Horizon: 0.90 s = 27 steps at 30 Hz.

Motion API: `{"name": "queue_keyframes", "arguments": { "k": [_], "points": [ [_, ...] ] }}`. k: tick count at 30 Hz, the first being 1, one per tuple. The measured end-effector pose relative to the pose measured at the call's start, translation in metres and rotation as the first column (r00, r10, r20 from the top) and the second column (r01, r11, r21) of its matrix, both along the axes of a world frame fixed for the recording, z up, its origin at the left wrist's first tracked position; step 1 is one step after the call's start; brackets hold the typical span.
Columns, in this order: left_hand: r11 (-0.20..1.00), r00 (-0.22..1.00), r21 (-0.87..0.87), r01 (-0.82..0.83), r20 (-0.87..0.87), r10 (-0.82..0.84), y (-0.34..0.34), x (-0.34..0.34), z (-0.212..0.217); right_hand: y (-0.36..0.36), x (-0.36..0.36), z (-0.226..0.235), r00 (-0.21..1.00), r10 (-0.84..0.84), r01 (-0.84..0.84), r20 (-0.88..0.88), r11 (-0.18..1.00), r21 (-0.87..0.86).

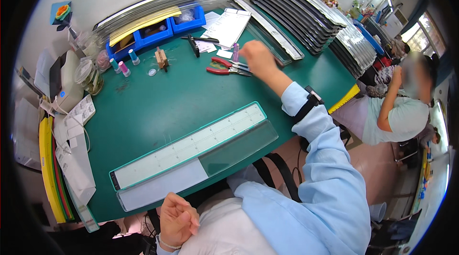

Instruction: Assembling components into a long metal or plastic housing on a fabrication floor.

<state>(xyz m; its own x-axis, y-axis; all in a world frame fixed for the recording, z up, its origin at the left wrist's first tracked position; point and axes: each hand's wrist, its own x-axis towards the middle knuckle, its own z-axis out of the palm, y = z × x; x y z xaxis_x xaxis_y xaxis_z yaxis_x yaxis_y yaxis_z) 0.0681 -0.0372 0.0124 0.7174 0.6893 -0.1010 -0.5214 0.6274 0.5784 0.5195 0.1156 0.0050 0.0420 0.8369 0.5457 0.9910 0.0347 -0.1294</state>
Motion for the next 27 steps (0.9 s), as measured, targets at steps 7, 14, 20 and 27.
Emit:
{"name": "queue_keyframes", "arguments": {
  "k": [7, 14, 20, 27],
  "points": [
    [0.993, 0.991, 0.113, 0.013, -0.132, 0.002, -0.004, -0.003, 0.004, -0.010, 0.050, 0.007, 0.796, -0.486, 0.590, 0.361, 0.755, -0.287],
    [0.996, 0.973, 0.084, 0.042, -0.230, -0.021, -0.008, 0.000, 0.008, -0.024, 0.050, 0.003, 0.834, -0.500, 0.550, 0.231, 0.735, -0.395],
    [0.720, 0.850, 0.682, 0.129, -0.451, 0.274, -0.010, 0.013, 0.013, -0.120, -0.086, 0.097, 0.503, -0.140, -0.263, -0.853, 0.915, -0.305],
    [-0.050, 0.470, 0.922, 0.384, -0.148, 0.870, -0.008, 0.050, 0.000, -0.170, -0.177, 0.057, 0.677, 0.455, -0.643, -0.579, 0.748, -0.164]
  ]
}}
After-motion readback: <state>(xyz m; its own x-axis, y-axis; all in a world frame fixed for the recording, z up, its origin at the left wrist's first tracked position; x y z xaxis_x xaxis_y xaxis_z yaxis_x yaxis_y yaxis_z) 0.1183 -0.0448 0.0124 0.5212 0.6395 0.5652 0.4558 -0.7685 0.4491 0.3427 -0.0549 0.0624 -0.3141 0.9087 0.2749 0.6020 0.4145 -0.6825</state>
